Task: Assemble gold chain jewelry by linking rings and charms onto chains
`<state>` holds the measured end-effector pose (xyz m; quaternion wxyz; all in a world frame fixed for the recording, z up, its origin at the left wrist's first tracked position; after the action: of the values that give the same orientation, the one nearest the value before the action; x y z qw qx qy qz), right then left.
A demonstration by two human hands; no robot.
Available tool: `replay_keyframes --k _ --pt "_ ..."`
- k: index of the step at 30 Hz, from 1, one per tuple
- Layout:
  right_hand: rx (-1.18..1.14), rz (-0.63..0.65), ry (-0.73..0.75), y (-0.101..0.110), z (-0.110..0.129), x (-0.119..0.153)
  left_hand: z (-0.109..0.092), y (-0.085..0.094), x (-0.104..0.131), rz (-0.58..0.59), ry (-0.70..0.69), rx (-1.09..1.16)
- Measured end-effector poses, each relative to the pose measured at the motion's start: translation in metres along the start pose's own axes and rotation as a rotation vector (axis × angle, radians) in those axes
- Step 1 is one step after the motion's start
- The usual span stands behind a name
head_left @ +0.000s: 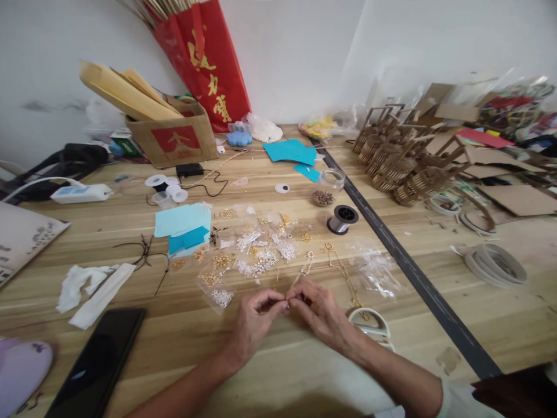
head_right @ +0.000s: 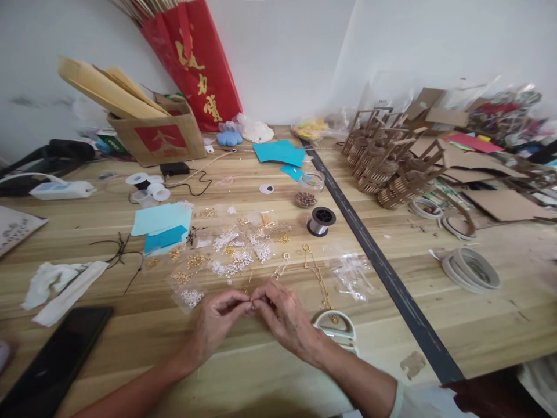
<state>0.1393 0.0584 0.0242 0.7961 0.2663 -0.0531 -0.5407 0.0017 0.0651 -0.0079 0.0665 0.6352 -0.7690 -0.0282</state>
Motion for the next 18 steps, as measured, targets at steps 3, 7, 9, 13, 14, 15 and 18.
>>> replay_keyframes --k 3,7,9,13,14,15,18 --pt "-0.040 0.008 -0.026 0.0006 0.0002 -0.0009 0.0018 -0.0023 -0.0001 0.036 0.023 0.028" --pt "-0.058 0.016 -0.057 0.0004 -0.0012 -0.0010 0.0007 -0.0034 -0.0004 0.064 0.036 0.059" --pt "-0.062 0.015 -0.070 0.0003 -0.0025 -0.0006 -0.0001 -0.0036 -0.0005 0.075 0.042 0.066" --pt "-0.065 0.013 -0.088 -0.0001 -0.0045 -0.0004 -0.0027 -0.0026 -0.0006 0.088 0.042 0.085" --pt "-0.064 0.008 -0.088 0.0001 -0.0045 -0.0006 -0.0035 -0.0019 -0.0006 0.087 0.045 0.087" --pt "-0.064 0.004 -0.088 0.0003 -0.0043 -0.0009 -0.0043 -0.0012 -0.0006 0.088 0.049 0.086" --pt "-0.060 -0.017 -0.075 0.0017 -0.0031 -0.0020 -0.0074 -0.0003 -0.0005 0.111 0.060 0.096"
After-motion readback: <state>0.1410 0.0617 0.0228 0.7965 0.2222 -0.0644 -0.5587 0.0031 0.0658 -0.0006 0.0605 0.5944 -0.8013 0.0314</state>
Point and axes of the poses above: each hand's wrist, its own x-axis away from the middle knuckle, its own y-axis out of the back of the hand, z = x × y, the point moved 6 cm from there along -x, towards the middle knuckle, and after that the axes turned 1 degree about x, right-handed, at the moved point
